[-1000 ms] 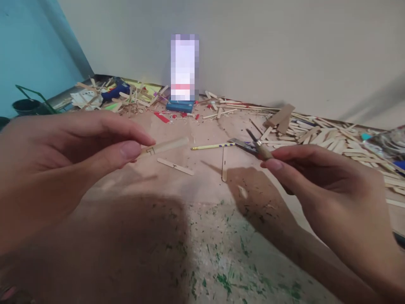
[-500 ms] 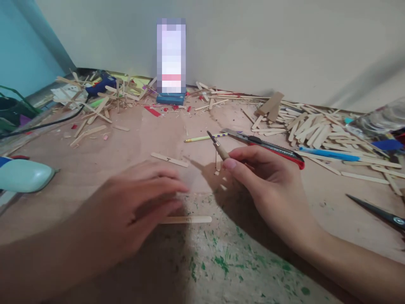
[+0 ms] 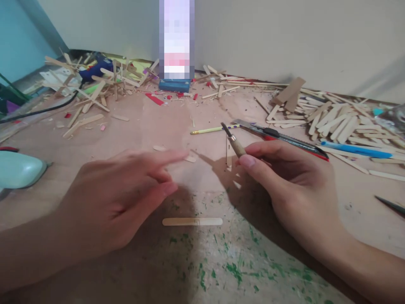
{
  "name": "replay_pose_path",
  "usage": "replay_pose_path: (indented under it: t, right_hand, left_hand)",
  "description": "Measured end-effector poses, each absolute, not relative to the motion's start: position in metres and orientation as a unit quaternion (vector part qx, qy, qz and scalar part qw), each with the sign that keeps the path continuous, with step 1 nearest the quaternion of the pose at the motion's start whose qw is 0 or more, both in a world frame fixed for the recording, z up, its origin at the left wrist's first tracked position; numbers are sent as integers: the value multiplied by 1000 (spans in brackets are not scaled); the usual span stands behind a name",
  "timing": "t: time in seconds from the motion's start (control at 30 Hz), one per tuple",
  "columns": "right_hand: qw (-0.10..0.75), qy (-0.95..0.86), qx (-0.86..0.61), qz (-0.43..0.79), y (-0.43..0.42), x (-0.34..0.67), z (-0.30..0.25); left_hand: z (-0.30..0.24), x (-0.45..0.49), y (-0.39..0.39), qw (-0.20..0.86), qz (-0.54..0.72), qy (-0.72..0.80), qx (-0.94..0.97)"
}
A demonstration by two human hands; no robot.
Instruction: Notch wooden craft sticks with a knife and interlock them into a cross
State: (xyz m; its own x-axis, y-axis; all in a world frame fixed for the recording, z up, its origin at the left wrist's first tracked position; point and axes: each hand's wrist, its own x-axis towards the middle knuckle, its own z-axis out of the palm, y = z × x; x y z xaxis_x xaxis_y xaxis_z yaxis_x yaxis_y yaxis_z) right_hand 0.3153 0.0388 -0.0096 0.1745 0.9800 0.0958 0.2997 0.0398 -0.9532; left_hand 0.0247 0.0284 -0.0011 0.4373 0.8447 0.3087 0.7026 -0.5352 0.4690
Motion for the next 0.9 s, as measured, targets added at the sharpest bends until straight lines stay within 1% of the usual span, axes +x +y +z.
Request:
replay_pose_path:
  t: [0.1, 0.27, 0.43, 0.47, 0.57, 0.63, 0.73, 0.8, 0.9]
  right_hand:
    - [481, -538, -600, 346, 38, 315, -9]
    - [481, -542, -602, 337, 40, 315, -10]
    - [488, -543, -597, 333, 40, 315, -11]
    - [489, -543, -597, 332, 40, 315, -12]
    - [488, -543, -598, 332, 40, 315, -12]
    - [485, -543, -599, 333, 40, 315, -12]
    - [484, -541, -600, 335, 41, 314, -13]
    - [486, -540, -600, 336, 42, 315, -13]
    - [489, -538, -601, 333, 43, 316, -13]
  left_hand:
    - [1, 26, 30, 119, 253, 407, 870]
    - [-5, 29, 33, 137, 216, 317, 913]
    - [-14, 26, 37, 106, 238, 242, 935]
    - [-15, 24, 37, 108, 242, 244, 933]
    - [-12, 20, 37, 117, 281, 312, 900]
    - [-11, 18, 37, 90, 297, 345, 886]
    - [-14, 20, 36, 24, 246, 287, 925]
    - [-19, 22, 36, 16, 203, 236, 950]
    - [-26, 27, 33, 27, 185, 216, 958]
